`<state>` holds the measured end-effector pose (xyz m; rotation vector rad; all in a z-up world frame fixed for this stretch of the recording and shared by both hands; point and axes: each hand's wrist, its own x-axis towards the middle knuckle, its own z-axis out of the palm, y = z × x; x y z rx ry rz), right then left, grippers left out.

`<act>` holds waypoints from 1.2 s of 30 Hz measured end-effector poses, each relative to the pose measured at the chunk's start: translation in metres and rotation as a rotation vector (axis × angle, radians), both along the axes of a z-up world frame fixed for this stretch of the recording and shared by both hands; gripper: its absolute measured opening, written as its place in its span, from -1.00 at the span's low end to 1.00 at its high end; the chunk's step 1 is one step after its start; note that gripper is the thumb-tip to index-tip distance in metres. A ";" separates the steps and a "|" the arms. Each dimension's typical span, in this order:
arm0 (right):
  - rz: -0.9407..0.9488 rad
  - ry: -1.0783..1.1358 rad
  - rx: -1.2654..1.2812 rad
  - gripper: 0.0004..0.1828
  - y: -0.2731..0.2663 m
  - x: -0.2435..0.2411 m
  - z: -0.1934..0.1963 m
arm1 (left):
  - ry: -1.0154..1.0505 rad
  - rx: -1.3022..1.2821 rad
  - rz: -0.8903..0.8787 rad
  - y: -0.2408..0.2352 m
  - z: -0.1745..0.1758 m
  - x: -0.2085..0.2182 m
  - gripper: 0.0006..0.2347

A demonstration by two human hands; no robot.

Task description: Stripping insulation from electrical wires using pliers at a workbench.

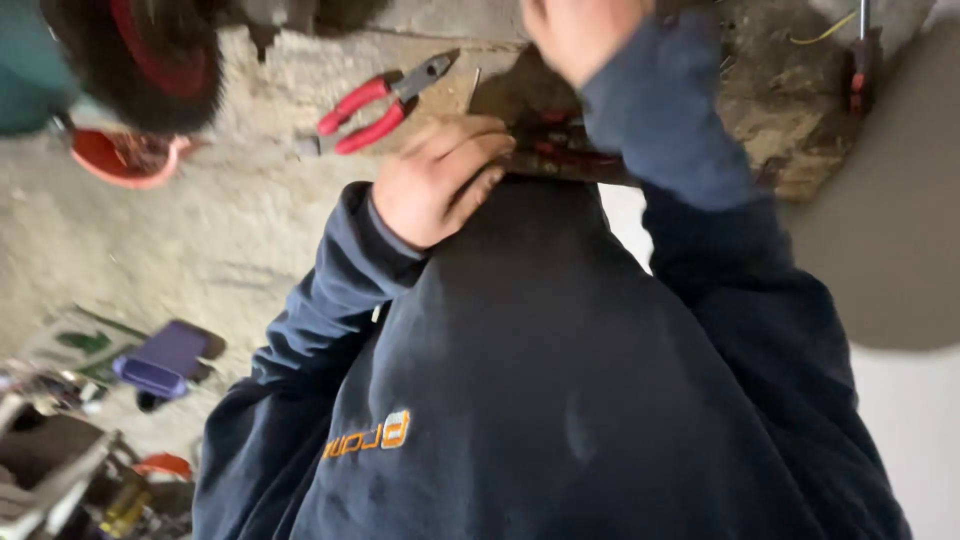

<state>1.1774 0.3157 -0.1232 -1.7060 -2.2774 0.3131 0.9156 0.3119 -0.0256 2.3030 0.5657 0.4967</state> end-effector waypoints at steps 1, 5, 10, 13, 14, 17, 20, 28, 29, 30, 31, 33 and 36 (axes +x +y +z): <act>0.003 -0.001 -0.010 -0.87 -0.005 -0.003 0.005 | -0.042 0.134 0.081 0.003 0.008 -0.002 -0.79; 0.190 -0.051 0.224 -0.87 -0.051 -0.017 0.050 | -0.119 0.237 -0.028 0.032 0.005 0.003 -0.79; 0.188 0.094 0.345 -0.74 -0.073 -0.026 0.097 | -0.017 -0.523 -0.127 0.042 -0.004 0.003 -0.83; 0.130 0.410 0.262 -0.78 -0.084 -0.030 0.084 | 0.005 -0.359 -0.264 0.039 -0.014 0.004 -0.91; 0.125 0.409 0.259 -0.78 -0.092 -0.031 0.081 | 0.005 -0.364 -0.270 0.041 -0.012 0.003 -0.91; -0.142 0.931 -0.127 -0.74 -0.107 -0.030 0.072 | -0.099 -0.310 -0.298 0.048 -0.009 0.002 -0.91; -0.152 1.079 -0.310 -0.81 -0.115 -0.033 0.069 | -0.141 -0.339 -0.291 0.042 -0.013 -0.004 -0.92; 0.140 0.243 0.016 -0.77 -0.101 -0.036 0.102 | 0.058 -0.048 -0.146 0.014 -0.012 -0.023 -0.91; 0.149 0.239 0.021 -0.77 -0.098 -0.034 0.101 | 0.055 -0.042 -0.138 0.010 -0.012 -0.025 -0.91; 0.184 0.309 -0.022 -0.81 -0.094 -0.033 0.101 | 0.062 -0.033 -0.104 0.006 -0.011 -0.027 -0.90; 0.216 0.366 -0.065 -0.80 -0.090 -0.028 0.101 | 0.056 -0.021 -0.074 0.004 -0.013 -0.025 -0.89; 0.179 0.487 -0.092 -0.78 -0.089 -0.025 0.100 | 0.011 -0.066 -0.030 0.001 -0.010 -0.030 -0.90; 0.022 0.688 -0.161 -0.75 -0.092 -0.030 0.095 | -0.041 -0.120 0.055 -0.010 -0.010 -0.027 -0.90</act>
